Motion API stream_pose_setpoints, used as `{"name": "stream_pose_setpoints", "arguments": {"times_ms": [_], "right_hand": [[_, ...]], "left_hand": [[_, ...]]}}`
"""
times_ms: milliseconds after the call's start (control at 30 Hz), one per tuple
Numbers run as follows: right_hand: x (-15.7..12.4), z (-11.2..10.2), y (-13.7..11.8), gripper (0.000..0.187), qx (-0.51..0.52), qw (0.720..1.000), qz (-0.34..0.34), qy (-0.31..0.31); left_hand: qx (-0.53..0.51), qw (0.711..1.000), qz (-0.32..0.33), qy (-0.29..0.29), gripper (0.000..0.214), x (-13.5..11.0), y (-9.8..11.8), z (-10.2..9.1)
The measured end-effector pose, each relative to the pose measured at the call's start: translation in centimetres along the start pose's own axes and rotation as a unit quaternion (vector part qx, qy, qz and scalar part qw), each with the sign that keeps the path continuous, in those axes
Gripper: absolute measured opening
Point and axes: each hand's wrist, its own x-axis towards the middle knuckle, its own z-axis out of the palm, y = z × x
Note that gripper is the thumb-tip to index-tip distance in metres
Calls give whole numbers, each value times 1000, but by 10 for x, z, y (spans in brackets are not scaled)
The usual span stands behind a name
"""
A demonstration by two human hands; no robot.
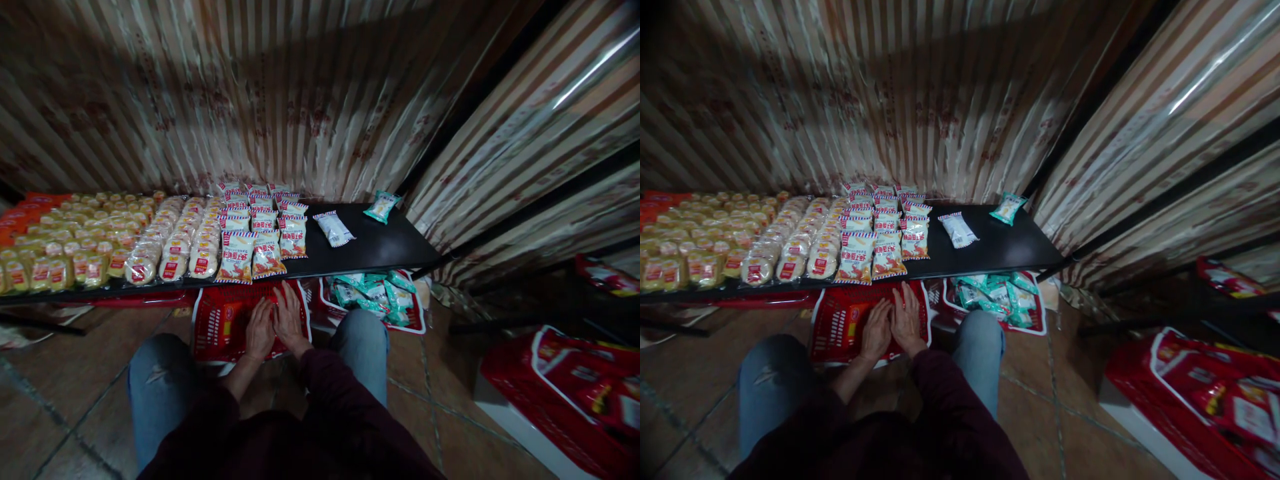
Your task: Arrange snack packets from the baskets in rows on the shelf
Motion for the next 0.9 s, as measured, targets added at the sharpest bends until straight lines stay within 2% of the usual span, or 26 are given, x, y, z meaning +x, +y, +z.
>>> {"name": "stream_pose_setpoints", "arguments": {"times_ms": [67,133,300,400,500,667,800,900], "right_hand": [[-4,-5,9,49,10,1000,2,0],[-5,-11,21,44,14,999,33,17],[-3,-30,62,37,-34,976,207,63],[-3,-38,89,40,-71,962,260,48],[-2,-40,107,42,-92,951,296,5],[-1,-39,116,49,-113,949,274,-107],[-1,-47,120,54,-111,950,249,-151],[0,-55,123,48,-102,948,234,-192]], "left_hand": [[-8,999,-17,-50,42,0,7,4],[-22,995,-17,-91,44,5,19,8],[-51,986,8,-159,43,20,58,26],[-33,981,3,-189,38,19,76,38],[-6,978,-5,-210,36,14,83,46],[14,978,-20,-205,36,12,83,50],[24,984,-17,-178,34,16,83,52],[31,984,5,-176,34,13,87,50]]}}
